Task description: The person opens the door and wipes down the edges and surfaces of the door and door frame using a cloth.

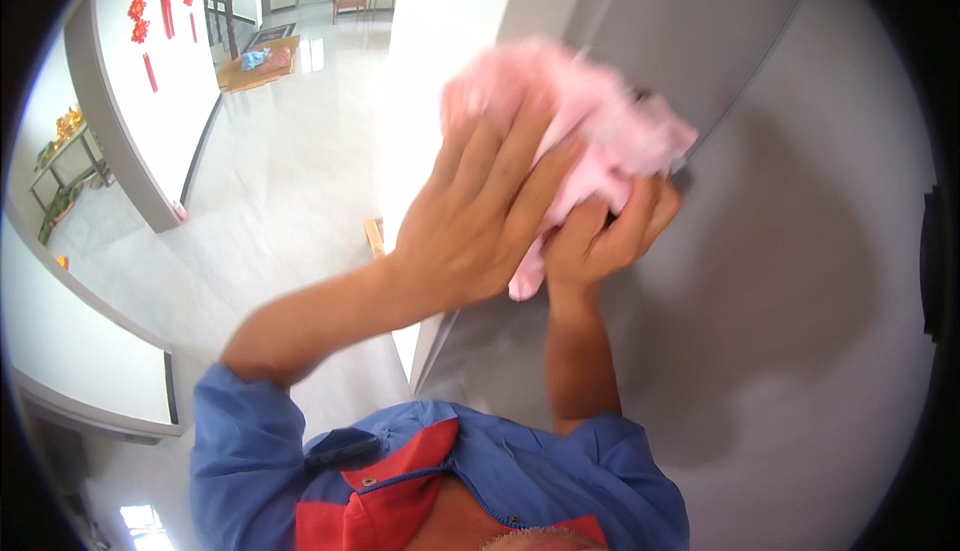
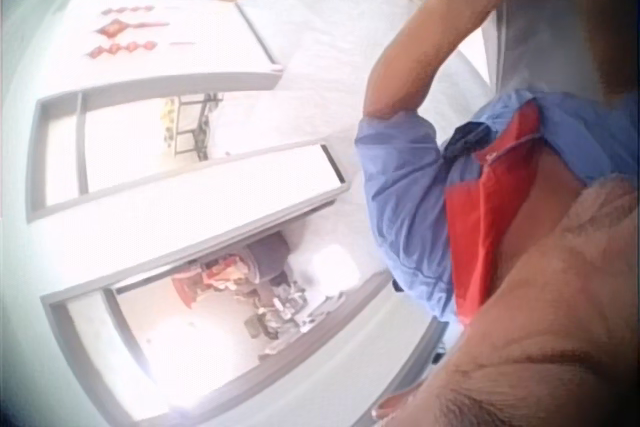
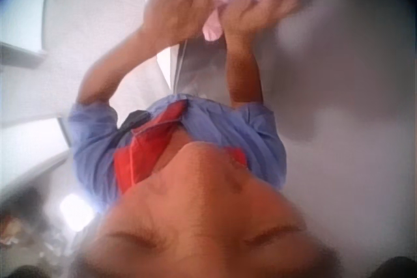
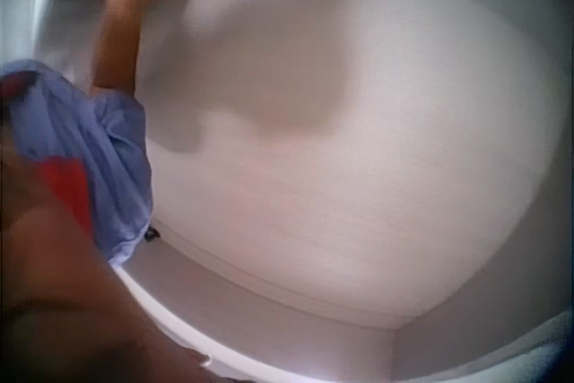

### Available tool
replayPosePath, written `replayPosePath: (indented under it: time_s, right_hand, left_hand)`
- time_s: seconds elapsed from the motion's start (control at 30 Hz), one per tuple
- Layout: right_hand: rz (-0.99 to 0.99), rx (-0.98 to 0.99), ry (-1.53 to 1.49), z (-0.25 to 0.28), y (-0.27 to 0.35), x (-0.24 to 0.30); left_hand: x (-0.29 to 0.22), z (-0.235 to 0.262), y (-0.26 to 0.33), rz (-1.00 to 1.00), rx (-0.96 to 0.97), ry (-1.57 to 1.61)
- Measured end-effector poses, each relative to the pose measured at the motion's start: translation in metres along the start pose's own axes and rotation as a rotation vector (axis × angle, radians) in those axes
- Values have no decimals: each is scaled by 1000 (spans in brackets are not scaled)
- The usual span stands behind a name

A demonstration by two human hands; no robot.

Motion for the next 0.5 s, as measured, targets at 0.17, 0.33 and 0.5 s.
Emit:
replayPosePath:
  time_s: [0.17,0.33,0.5]
  right_hand:
    - [58,13,-37,-3,61,30]
    - [141,42,-21,-16,-36,28]
    - [210,-24,-41,-54,-194,32]
  left_hand:
    - [-5,-33,82,69,-48,208]
    - [19,-22,4,-75,-289,283]
    - [71,24,-143,-103,-481,259]
Point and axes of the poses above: each hand's wrist, its own y-axis away from the middle knuckle, its own z-axis out of the back of the hand, x = y × z, the point moved 3 cm from there along -y, towards the middle knuckle, and after that the axes turned 11 degrees about -y, right-handed, at the moved point
